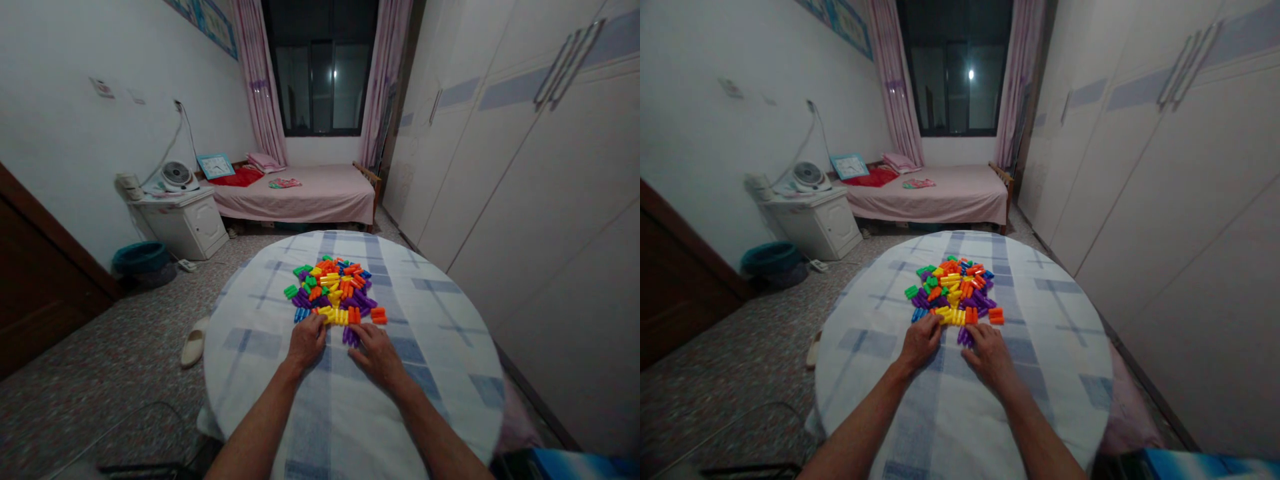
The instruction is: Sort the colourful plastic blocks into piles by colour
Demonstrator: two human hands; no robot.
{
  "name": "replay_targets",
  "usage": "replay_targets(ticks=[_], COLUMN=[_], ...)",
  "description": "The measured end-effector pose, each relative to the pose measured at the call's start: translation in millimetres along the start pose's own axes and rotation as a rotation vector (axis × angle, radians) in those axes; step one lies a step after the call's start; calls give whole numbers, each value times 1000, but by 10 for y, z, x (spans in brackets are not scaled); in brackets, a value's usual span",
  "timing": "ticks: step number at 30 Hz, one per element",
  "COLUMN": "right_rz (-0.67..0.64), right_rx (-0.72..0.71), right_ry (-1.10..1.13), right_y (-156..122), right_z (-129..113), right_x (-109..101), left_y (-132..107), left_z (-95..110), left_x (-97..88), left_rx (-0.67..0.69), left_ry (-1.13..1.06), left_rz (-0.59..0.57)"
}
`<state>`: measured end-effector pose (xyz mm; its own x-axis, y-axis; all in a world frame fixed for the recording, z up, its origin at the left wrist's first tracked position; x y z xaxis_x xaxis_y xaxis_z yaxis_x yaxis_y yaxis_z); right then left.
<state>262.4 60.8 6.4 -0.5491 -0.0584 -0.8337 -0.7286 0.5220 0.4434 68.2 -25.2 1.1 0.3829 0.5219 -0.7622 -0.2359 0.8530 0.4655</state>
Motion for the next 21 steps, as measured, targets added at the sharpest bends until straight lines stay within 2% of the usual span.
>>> replay_targets(ticks=[3, 21], right_rz=[-29, 22], right_rx=[31, 56], right_ry=[-13, 30], right_y=[0, -4], right_z=[-40, -30], right_x=[-12, -61], left_y=[0, 6], left_z=[-19, -15], left_x=[8, -18], left_rx=[-17, -49], left_ry=[-12, -54], left_rz=[1, 12])
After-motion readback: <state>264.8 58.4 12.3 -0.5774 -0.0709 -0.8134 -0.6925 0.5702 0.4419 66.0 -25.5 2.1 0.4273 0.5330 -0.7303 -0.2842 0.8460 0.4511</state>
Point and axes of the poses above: each hand's wrist, its own y-axis towards the middle knuckle, its own x-axis out of the palm, z = x × y, the point moved 1 cm from there along y, towards the middle knuckle, and after that the axes turned 5 degrees about -y, right-handed, at the moved point
